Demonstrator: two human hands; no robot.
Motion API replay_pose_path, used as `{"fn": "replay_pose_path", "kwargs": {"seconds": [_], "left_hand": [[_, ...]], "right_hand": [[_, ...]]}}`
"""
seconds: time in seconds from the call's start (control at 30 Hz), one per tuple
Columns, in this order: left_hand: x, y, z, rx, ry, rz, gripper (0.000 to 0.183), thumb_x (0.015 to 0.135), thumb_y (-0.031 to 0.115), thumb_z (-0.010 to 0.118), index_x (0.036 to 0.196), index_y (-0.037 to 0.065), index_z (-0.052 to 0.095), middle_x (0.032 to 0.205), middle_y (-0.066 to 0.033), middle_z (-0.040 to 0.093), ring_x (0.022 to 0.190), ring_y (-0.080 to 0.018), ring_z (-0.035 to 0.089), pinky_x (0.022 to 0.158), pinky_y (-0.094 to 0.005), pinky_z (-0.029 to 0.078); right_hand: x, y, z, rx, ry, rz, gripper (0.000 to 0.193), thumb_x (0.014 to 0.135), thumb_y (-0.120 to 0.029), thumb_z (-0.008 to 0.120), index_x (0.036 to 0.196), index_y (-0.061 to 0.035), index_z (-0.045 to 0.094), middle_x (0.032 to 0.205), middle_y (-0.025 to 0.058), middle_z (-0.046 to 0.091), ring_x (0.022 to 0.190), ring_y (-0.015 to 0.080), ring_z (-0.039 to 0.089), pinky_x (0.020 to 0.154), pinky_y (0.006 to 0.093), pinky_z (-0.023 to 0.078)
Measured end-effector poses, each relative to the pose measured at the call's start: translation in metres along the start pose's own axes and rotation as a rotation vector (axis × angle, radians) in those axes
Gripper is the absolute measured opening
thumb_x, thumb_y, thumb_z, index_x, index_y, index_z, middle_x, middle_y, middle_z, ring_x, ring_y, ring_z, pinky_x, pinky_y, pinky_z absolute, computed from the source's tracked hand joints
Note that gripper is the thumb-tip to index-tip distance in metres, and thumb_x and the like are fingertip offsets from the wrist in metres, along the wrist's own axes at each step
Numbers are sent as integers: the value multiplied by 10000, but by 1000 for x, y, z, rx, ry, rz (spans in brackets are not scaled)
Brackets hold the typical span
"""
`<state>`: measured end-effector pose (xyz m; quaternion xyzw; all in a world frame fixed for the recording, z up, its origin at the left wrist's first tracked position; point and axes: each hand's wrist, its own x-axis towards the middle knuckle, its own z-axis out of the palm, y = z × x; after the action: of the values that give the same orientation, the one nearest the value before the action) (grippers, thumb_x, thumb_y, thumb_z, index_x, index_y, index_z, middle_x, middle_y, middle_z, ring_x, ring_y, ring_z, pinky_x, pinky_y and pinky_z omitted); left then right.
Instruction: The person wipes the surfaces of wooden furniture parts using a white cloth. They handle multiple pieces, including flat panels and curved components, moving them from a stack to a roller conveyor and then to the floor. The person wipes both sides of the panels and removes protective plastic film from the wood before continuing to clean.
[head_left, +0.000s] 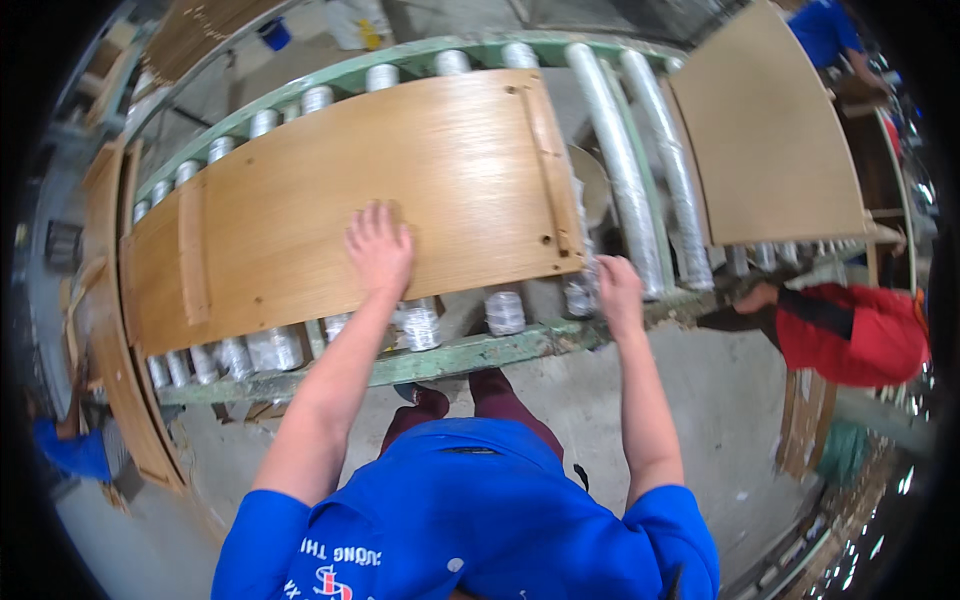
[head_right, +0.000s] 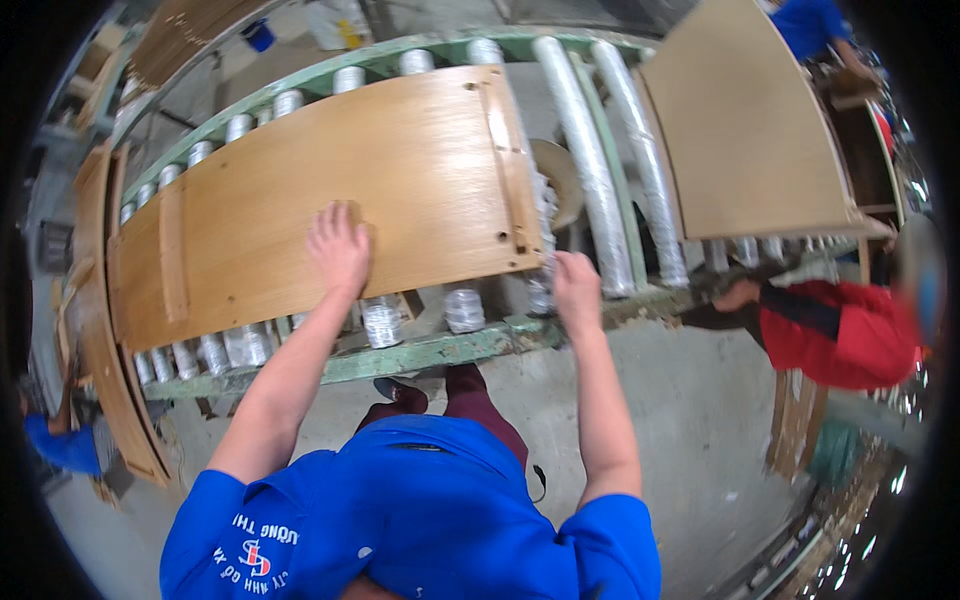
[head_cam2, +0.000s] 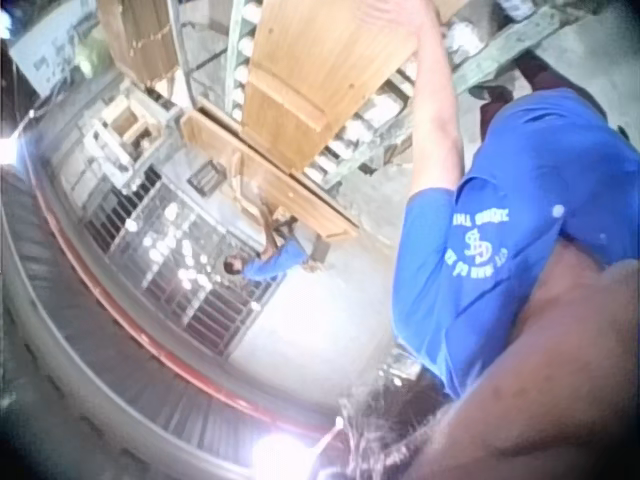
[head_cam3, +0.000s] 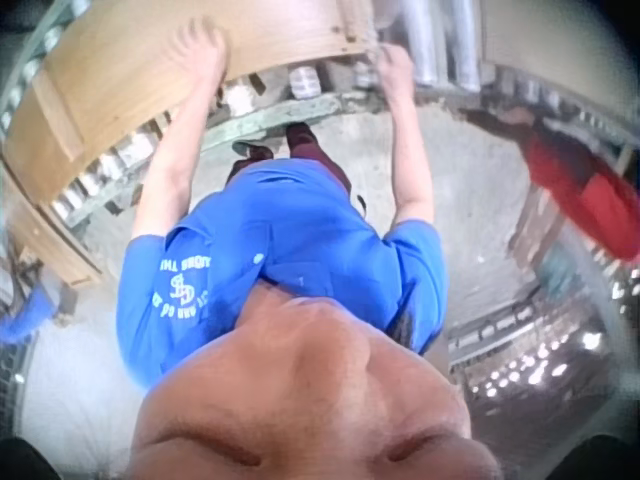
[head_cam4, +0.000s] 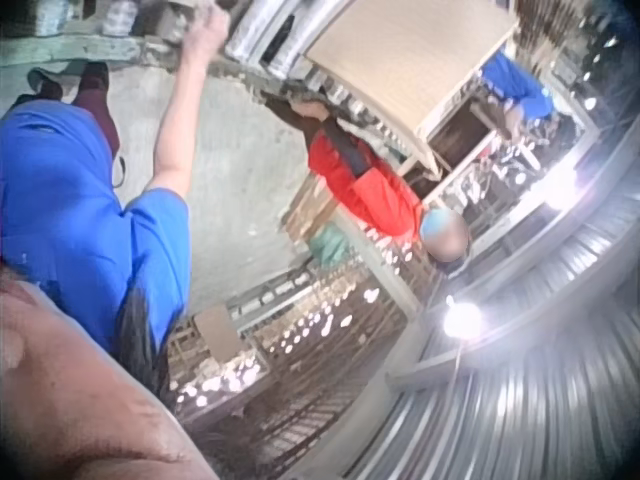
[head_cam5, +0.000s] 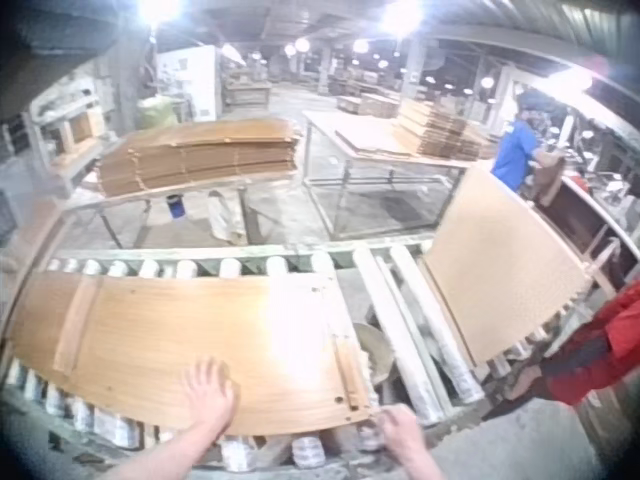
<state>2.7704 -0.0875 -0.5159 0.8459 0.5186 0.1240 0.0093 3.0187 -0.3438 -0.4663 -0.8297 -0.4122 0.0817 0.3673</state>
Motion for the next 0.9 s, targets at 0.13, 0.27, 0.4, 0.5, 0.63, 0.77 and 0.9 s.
{"fn": "replay_pose_path", "kwargs": {"seconds": [0.13,0.27,0.4,0.5,0.63,0.77,0.9], "left_hand": [[2,26,3,-15,2,9,521,896,377,444,1347,117,412,1419,-116,362,1336,-340,280,1100,-523,176],[-2,51,-12,-111,19,72,524,872,338,514,1317,71,445,1354,-139,434,1309,-338,311,1090,-500,209],[-26,59,-46,-980,-440,77,410,905,261,538,1230,12,513,1192,-115,558,1133,-228,488,966,-375,374],[-46,52,-75,-1462,-599,48,336,937,229,520,1172,-9,546,1091,-91,604,990,-151,557,856,-295,439],[-45,-8,-113,-1382,-503,36,318,945,228,517,1149,-13,553,1019,-87,622,924,-143,577,809,-288,458],[-51,-77,-138,-1151,-404,10,291,929,225,522,1082,-19,565,962,-160,630,879,-242,611,774,-331,465],[-64,-148,-151,-981,-276,112,231,909,195,514,984,-16,574,907,-184,599,873,-341,557,764,-411,442]], "right_hand": [[-3,5,-19,566,-80,323,267,917,-45,475,1153,23,580,827,19,539,684,69,485,593,222,414],[-5,-27,12,1060,15,469,108,910,-73,555,1006,-29,574,871,49,617,703,95,572,623,223,481],[3,-87,66,1362,-71,668,110,908,-90,564,1014,-66,584,931,53,643,781,128,607,652,258,501],[6,-127,99,1674,-221,656,157,917,-115,554,1066,-69,568,982,75,641,841,169,617,714,294,523],[-7,-200,148,1780,-322,715,193,925,-132,542,1105,-65,552,1037,82,622,921,182,603,812,319,508],[-39,-256,201,1854,-341,691,239,962,-185,469,1145,-53,548,1107,74,593,1027,184,563,921,342,460],[-79,-309,251,1906,-356,739,322,995,-265,400,1173,-45,551,1117,77,586,1060,200,547,951,355,442]]}}
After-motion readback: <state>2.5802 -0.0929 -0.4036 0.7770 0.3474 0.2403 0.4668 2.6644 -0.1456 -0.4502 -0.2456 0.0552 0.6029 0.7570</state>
